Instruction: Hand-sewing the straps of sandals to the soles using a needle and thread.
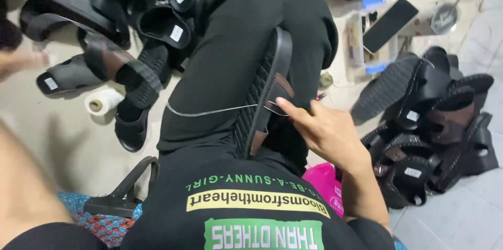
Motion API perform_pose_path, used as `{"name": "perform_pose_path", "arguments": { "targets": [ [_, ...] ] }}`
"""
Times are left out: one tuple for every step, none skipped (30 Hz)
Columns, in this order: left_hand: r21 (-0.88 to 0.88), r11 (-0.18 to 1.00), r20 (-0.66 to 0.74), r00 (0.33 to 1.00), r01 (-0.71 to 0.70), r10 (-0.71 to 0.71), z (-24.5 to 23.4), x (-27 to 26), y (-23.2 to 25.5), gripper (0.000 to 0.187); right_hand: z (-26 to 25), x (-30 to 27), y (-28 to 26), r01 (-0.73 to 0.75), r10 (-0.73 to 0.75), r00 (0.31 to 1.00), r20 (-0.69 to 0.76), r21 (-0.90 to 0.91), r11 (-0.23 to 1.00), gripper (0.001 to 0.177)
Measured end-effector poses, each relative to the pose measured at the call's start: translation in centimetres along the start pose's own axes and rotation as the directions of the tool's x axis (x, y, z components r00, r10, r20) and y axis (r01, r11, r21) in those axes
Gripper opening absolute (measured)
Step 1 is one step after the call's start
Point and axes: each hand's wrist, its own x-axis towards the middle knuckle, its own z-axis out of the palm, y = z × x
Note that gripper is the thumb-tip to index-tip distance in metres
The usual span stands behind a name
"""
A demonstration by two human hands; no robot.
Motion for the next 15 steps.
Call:
{"name": "perform_pose_path", "arguments": {
  "targets": [
    [0.004,1.0,0.039,0.999,0.016,-0.016,2.1,-1.7,-0.4,0.057,0.0,0.7,-0.4,0.021,-0.018,0.999,0.043,-0.06,0.998,0.048],
    [0.009,0.999,0.066,0.997,0.04,-0.04,4.5,-1.5,-0.3,0.058,-0.4,0.9,-0.5,0.02,-0.017,0.999,0.052,-0.058,0.998,0.048],
    [0.015,0.998,0.093,0.994,0.064,-0.065,5.2,-2.2,-0.4,0.059,-0.9,1.1,-0.7,0.037,-0.035,0.997,0.074,-0.031,0.999,0.051],
    [0.023,0.996,0.121,0.989,0.085,-0.087,4.3,-3.0,-0.8,0.06,-1.4,1.4,-0.9,0.051,-0.051,0.994,0.093,-0.002,0.999,0.055],
    [0.022,0.996,0.129,0.988,0.086,-0.088,4.5,-4.2,3.0,0.06,-1.4,1.5,-0.8,0.047,-0.046,0.994,0.1,0.0,0.999,0.055],
    [0.203,0.979,-0.013,1.0,0.007,-0.005,4.9,-5.4,6.7,0.056,-1.5,1.5,-0.7,0.052,-0.052,0.992,0.111,0.001,0.999,0.055],
    [0.38,0.923,-0.133,0.985,-0.052,0.11,5.2,-6.7,10.5,0.054,-1.6,1.5,-0.6,0.057,-0.057,0.991,0.123,0.002,0.998,0.056],
    [0.375,0.925,-0.13,0.986,-0.053,0.109,4.5,-7.8,19.3,0.054,-1.7,1.7,-0.6,0.055,-0.054,0.99,0.128,-0.001,0.998,0.056],
    [0.444,0.859,-0.087,0.942,-0.253,0.323,3.2,-10.3,28.7,0.074,-1.8,1.9,-0.6,0.053,-0.054,0.989,0.137,0.006,0.999,0.055],
    [0.503,0.748,-0.036,0.854,-0.433,0.519,1.3,-14.5,38.4,0.096,-1.9,2.0,-0.6,0.055,-0.056,0.988,0.145,0.013,0.998,0.054],
    [0.5,0.751,-0.036,0.856,-0.432,0.517,2.8,-15.0,41.1,0.096,-2.1,2.1,-0.7,0.055,-0.057,0.987,0.149,0.012,0.998,0.054],
    [0.365,0.702,0.06,0.768,-0.611,0.638,4.3,-15.5,43.9,0.102,-2.2,2.3,-0.7,0.067,-0.065,0.988,0.141,-0.014,0.998,0.053],
    [0.203,0.62,0.127,0.648,-0.758,0.751,5.8,-16.1,46.6,0.108,-2.4,2.5,-0.8,0.079,-0.073,0.988,0.133,-0.04,0.996,0.052],
    [0.203,0.623,0.125,0.651,-0.755,0.749,7.6,-16.1,47.0,0.108,-2.8,2.7,-1.3,0.083,-0.077,0.988,0.136,-0.039,0.996,0.052],
    [0.138,0.558,0.11,0.572,-0.818,0.813,9.5,-16.2,47.4,0.114,-3.3,2.9,-1.7,0.063,-0.052,0.989,0.14,-0.07,0.996,0.052]
  ]
}}
